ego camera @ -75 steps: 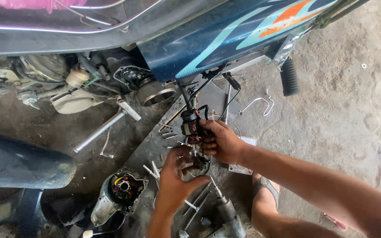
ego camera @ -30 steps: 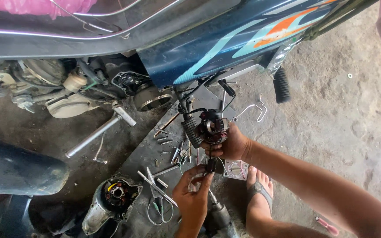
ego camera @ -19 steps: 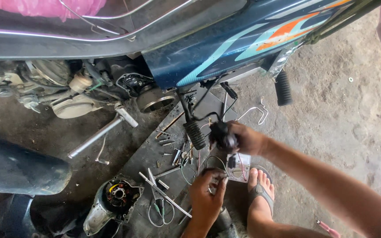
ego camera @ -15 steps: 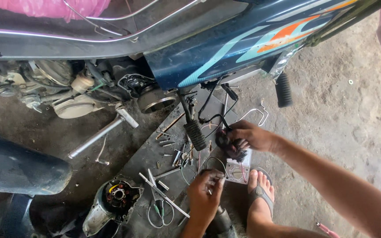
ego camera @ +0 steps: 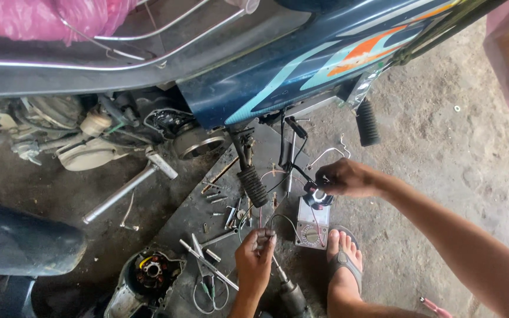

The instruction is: The person works on a disassembled motorcycle engine, using a multimeter to test electrical components and a wrench to tighten bolts on the engine casing. They handle various wires and small engine parts throughout the process.

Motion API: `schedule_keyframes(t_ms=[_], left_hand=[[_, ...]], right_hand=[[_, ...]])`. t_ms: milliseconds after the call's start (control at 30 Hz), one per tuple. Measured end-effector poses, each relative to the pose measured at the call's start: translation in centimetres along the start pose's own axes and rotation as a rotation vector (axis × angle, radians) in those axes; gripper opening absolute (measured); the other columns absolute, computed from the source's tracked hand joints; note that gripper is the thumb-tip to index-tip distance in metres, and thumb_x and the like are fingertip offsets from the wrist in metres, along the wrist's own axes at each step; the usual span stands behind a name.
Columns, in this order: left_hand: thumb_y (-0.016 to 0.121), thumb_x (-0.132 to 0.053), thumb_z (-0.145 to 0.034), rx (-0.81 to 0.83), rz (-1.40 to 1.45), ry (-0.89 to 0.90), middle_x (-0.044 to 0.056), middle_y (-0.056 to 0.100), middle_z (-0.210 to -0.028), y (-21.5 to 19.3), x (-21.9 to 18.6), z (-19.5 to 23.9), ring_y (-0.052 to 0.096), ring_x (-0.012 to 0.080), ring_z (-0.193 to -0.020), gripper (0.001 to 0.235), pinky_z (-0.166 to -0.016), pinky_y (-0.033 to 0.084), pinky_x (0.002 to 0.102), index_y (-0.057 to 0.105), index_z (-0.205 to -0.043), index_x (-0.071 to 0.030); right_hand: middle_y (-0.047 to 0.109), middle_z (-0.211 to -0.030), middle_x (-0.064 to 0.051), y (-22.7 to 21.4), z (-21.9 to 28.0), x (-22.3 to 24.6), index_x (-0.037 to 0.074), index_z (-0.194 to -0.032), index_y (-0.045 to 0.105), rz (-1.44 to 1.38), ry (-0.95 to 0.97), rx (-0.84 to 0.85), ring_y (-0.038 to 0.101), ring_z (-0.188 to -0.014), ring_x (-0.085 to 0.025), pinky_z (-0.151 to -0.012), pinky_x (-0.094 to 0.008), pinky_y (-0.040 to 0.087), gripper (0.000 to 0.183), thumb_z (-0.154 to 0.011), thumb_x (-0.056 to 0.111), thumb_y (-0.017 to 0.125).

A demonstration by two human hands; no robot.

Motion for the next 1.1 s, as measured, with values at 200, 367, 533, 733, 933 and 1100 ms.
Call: schedule_keyframes(t_ms=[200,367,533,733,933,1100], left_hand=[[0.065,-0.012,-0.093,-0.091,-0.282,0.368,0.017,0.069,-0.118,1.2,1.0,-2.2,0.071,0.0171,-0.082,0.042,-0.051,0.057,0.025,0.059,-0.133,-0.002],[0.068,-0.022,-0.092,-0.102,-0.508,0.452,0.027,0.061,-0.122,4.3,2.8,-5.0,0.067,0.0347,-0.1,0.068,-0.079,0.059,0.04,0.04,-0.148,0.006],[0.072,-0.022,-0.089,-0.109,-0.539,0.329,0.032,0.055,-0.133,6.4,2.5,-5.9,0.06,0.0464,-0.117,0.072,-0.098,0.051,0.051,0.038,-0.145,0.007],[0.064,-0.014,-0.089,-0.137,-0.541,0.579,0.033,0.054,-0.14,8.3,-0.9,-2.9,0.059,0.0482,-0.126,0.067,-0.103,0.051,0.051,0.04,-0.15,0.004],[0.063,-0.016,-0.09,0.121,-0.277,0.211,0.03,0.055,-0.137,9.1,-5.2,0.3,0.064,0.0467,-0.116,0.069,-0.097,0.056,0.05,0.036,-0.152,0.002],[0.061,-0.018,-0.093,0.24,-0.206,0.099,0.036,0.018,-0.168,10.0,-6.5,1.9,0.069,0.0404,-0.117,0.073,-0.092,0.061,0.043,0.028,-0.155,0.003]], right_hand=[[0.08,-0.093,-0.008,-0.6,1.2,0.9,0.015,-0.114,0.076,-0.23,-0.107,-0.056,0.073,-0.078,-0.017,-0.072,-0.038,0.059,0.035,-0.09,0.039,0.069],[0.079,-0.09,-0.011,-0.8,0.9,3.7,0.007,-0.115,0.074,-0.344,-0.171,-0.159,0.07,-0.079,-0.017,-0.073,-0.038,0.057,0.035,-0.092,0.033,0.068],[0.078,-0.092,-0.011,-1.4,0.1,8.9,0.004,-0.118,0.072,-0.537,-0.25,-0.317,0.066,-0.083,-0.016,-0.074,-0.038,0.056,0.032,-0.096,0.025,0.063],[0.073,-0.084,-0.019,0.8,-3.0,10.8,0.003,-0.111,0.066,-0.258,-0.109,-0.639,0.072,-0.073,-0.033,-0.064,-0.043,0.056,0.024,-0.095,0.02,0.064],[0.072,-0.092,-0.025,2.3,-6.0,9.7,0.007,-0.126,0.051,0.038,0.322,-0.541,0.071,-0.082,-0.045,-0.068,-0.055,0.056,0.043,-0.097,0.037,0.062],[0.072,-0.099,-0.025,3.6,-8.1,9.0,0.005,-0.12,0.051,0.134,0.381,-0.392,0.07,-0.091,-0.046,-0.074,-0.056,0.057,0.04,-0.099,0.039,0.056]])
Point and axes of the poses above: each hand's wrist, its own z-axis away from the middle knuckle, its own y-axis out of the palm, x = y × z, the point moved 1 cm from there along -z, towards the middle knuckle
